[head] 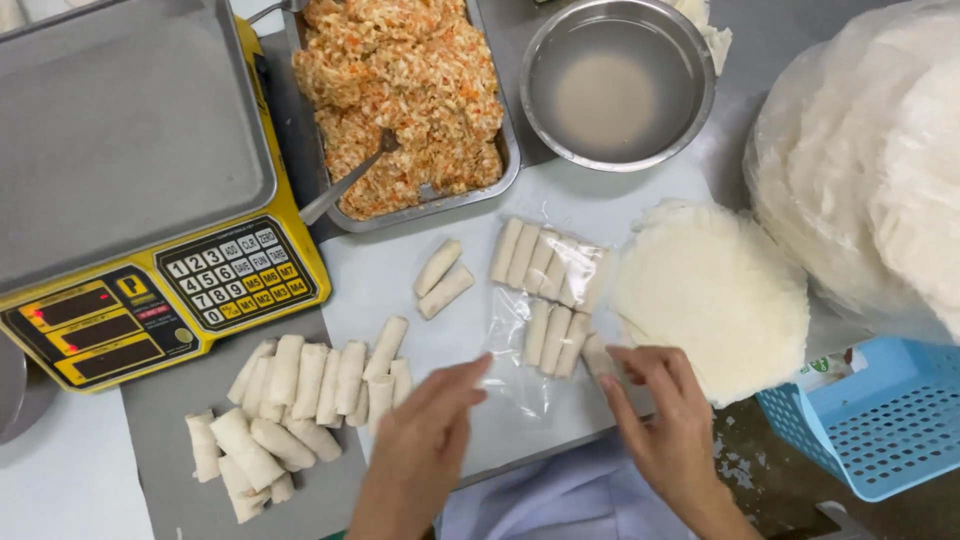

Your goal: Packing pre-made spring rolls into small plastic bags on a production line.

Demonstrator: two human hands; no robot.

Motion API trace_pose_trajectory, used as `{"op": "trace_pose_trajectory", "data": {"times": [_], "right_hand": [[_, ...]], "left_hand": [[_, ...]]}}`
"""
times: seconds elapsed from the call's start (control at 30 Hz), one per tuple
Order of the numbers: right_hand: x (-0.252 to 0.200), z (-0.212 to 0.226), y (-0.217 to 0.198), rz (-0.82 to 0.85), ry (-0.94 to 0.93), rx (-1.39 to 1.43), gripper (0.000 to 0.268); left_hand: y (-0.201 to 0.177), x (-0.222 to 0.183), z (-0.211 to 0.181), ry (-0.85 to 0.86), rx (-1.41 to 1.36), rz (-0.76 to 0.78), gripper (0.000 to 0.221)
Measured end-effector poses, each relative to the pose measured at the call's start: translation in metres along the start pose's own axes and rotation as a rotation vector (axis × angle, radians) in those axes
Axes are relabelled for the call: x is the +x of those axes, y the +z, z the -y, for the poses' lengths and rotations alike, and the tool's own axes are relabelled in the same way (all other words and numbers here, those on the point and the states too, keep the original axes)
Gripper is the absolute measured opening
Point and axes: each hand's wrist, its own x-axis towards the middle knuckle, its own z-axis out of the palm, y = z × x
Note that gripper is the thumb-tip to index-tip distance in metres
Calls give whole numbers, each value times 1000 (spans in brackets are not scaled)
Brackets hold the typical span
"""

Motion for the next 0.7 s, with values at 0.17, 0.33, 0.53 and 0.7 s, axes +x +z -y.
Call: {"op": "trace_pose_trajectory", "data": {"times": [0.17, 0.33, 0.53, 0.7], "right_hand": [[16, -12, 0, 284, 145, -183, 53], [30, 1, -21, 266, 452, 58, 39], [45, 4, -41, 160, 911, 733, 53], [47, 7, -31, 99, 988, 1207, 48]], "left_hand": [[-16, 54, 45, 37, 432, -345, 39], [1, 96, 85, -148, 579, -254, 32], [-18, 86, 65, -232, 472, -290, 32], [-2, 59, -4, -175, -25, -278, 40]]}}
